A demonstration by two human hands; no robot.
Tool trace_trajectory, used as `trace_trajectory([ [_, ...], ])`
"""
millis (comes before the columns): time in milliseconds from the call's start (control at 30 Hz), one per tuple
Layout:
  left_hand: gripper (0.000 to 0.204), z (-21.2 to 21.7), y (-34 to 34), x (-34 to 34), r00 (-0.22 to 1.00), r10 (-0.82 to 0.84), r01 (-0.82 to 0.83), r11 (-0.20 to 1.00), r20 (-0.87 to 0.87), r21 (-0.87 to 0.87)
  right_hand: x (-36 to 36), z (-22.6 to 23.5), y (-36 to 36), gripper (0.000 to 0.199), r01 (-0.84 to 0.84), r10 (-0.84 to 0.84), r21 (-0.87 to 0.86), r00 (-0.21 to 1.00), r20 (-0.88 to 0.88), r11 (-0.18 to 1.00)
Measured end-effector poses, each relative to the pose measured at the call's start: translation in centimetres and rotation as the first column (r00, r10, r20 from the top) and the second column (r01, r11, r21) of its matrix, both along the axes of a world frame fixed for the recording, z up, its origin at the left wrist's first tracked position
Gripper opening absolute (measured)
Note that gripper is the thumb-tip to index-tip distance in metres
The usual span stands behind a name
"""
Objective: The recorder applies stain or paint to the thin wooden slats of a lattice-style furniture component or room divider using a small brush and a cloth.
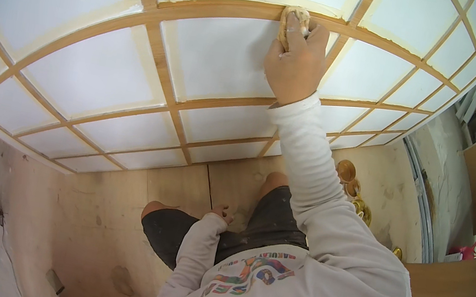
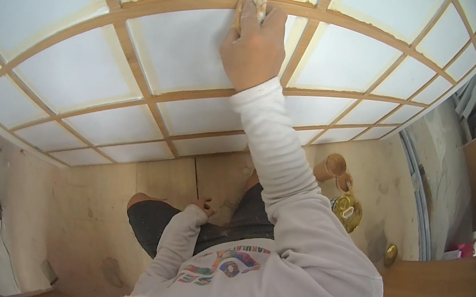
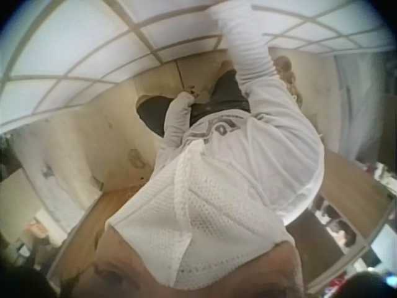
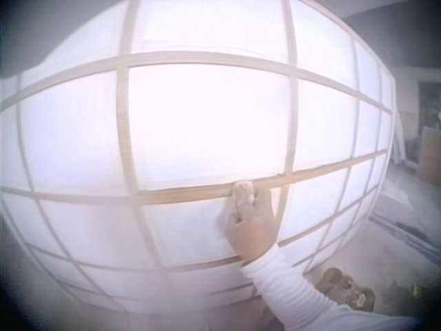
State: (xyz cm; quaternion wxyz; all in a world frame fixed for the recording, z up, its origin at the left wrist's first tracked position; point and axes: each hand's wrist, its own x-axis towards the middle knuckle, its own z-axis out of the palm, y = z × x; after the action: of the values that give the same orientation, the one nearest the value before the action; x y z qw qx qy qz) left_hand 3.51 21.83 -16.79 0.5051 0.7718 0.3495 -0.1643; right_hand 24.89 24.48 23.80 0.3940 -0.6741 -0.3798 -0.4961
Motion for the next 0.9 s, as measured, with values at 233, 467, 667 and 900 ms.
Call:
trace_trajectory([
  [233, 0.068, 0.4, -0.1, -0.6, 1.0, -0.016, 0.016, 1.0, -0.016, 0.012, -3.4, 0.1, 2.8, 0.04, -0.111, 0.11, -0.003, 0.993, -0.039, 0.994],
  [467, 0.069, 0.9, -0.3, -1.3, 0.999, 0.034, -0.034, 0.999, -0.03, -0.005, -6.5, 0.0, 5.9, 0.041, -0.22, 0.22, -0.011, 0.975, -0.022, 0.975],
  [667, 0.07, 1.8, -0.6, -1.5, 0.998, 0.047, -0.049, 0.998, -0.052, -0.039, -9.2, 0.2, 8.5, 0.04, -0.317, 0.317, -0.008, 0.948, 0.023, 0.948],
  [900, 0.064, -0.7, -0.7, -2.4, 0.982, 0.172, -0.168, 0.984, 0.081, -0.062, -11.2, 0.3, 8.0, 0.03, -0.647, 0.627, -0.026, 0.747, -0.22, 0.762],
])
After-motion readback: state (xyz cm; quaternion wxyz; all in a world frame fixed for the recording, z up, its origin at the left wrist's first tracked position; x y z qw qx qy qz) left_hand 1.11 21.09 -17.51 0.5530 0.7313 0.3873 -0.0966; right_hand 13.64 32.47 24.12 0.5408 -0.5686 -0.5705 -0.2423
